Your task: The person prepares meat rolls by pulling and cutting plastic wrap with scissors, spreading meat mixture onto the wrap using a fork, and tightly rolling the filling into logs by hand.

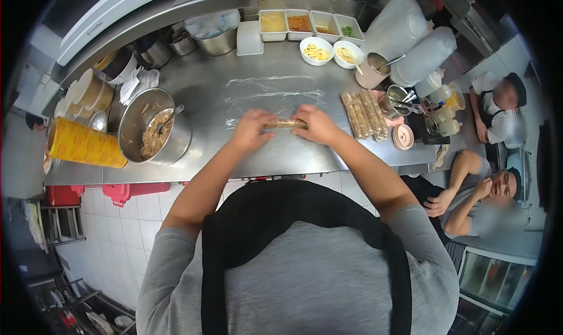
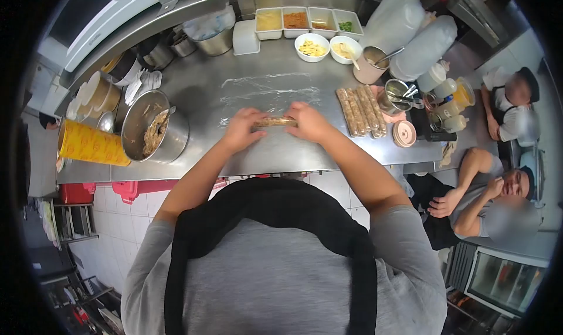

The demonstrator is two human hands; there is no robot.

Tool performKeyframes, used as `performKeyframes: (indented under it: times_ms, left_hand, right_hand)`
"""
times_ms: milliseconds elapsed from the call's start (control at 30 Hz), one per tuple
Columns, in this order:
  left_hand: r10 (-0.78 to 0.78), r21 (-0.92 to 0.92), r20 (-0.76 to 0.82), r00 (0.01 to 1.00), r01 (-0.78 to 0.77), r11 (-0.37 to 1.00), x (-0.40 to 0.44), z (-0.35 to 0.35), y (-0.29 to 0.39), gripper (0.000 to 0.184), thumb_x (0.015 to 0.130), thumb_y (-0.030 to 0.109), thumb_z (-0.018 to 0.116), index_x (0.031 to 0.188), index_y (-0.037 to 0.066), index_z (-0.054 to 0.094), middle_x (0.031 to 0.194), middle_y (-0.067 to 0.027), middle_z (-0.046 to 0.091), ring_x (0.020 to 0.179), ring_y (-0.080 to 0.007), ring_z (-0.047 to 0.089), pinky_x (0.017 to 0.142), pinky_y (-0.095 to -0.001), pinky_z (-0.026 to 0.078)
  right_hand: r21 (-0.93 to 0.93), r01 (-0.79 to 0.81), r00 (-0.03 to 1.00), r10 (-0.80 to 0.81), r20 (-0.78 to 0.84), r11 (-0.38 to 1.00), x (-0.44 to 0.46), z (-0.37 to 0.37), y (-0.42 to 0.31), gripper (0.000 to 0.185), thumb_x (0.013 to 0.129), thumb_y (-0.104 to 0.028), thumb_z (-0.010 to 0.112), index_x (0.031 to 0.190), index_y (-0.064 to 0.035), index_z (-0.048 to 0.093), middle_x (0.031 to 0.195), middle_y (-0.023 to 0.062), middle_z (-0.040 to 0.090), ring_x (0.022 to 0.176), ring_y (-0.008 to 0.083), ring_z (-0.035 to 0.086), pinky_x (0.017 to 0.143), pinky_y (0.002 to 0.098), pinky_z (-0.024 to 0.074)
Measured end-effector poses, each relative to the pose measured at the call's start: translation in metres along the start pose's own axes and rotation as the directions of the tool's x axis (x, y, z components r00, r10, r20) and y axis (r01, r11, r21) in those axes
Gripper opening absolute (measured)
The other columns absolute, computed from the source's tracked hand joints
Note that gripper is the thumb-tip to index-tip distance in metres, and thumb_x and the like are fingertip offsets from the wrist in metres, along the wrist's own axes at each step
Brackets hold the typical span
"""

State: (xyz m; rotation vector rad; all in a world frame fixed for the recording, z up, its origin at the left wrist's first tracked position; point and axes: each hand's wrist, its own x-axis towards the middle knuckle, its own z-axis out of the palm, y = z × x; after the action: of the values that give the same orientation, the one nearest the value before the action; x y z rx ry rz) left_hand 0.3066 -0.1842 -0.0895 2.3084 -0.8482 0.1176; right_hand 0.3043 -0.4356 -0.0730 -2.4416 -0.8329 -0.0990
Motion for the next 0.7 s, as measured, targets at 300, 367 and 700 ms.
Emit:
performKeyframes:
  times_ms: [300, 367, 700]
  left_hand:
    - [-0.024, -0.03, 0.04, 0.999, 0.025, 0.999, -0.007, -0.015, -0.009, 0.043, 0.07, 0.015, 0.078, 0.11, 0.012, 0.064, 0.099, -0.0078, 0.058, 0.098, -0.0303, 0.055, 0.086, -0.04, 0.047]
    - [-0.013, -0.044, 0.057, 0.998, 0.015, 0.999, -0.009, -0.02, -0.014, 0.04, 0.072, 0.014, 0.076, 0.109, 0.012, 0.063, 0.098, -0.0075, 0.058, 0.097, -0.03, 0.055, 0.085, -0.0397, 0.048]
    - [0.042, 0.013, -0.119, 0.992, -0.041, 0.999, -0.011, -0.021, -0.037, 0.024, 0.078, 0.016, 0.072, 0.101, 0.012, 0.067, 0.096, -0.0048, 0.058, 0.094, -0.0266, 0.055, 0.082, -0.0371, 0.048]
  right_hand:
    - [0.045, 0.021, 1.0, -0.021, 0.009, 0.999, 0.011, 0.02, -0.005, 0.034, 0.071, -0.019, 0.076, 0.099, -0.0077, 0.059, 0.096, 0.011, 0.057, 0.097, 0.0331, 0.053, 0.084, 0.0434, 0.0437]
    - [0.052, 0.028, 1.0, -0.028, 0.01, 0.998, 0.004, 0.012, 0.006, 0.032, 0.074, -0.018, 0.074, 0.101, -0.0078, 0.059, 0.097, 0.0112, 0.057, 0.096, 0.0332, 0.052, 0.084, 0.0435, 0.0437]
    - [-0.144, 0.092, 0.971, -0.121, -0.206, 0.985, 0.0, 0.012, -0.015, 0.027, 0.08, -0.015, 0.067, 0.106, -0.0126, 0.067, 0.097, 0.0059, 0.059, 0.093, 0.0272, 0.053, 0.081, 0.0402, 0.0439]
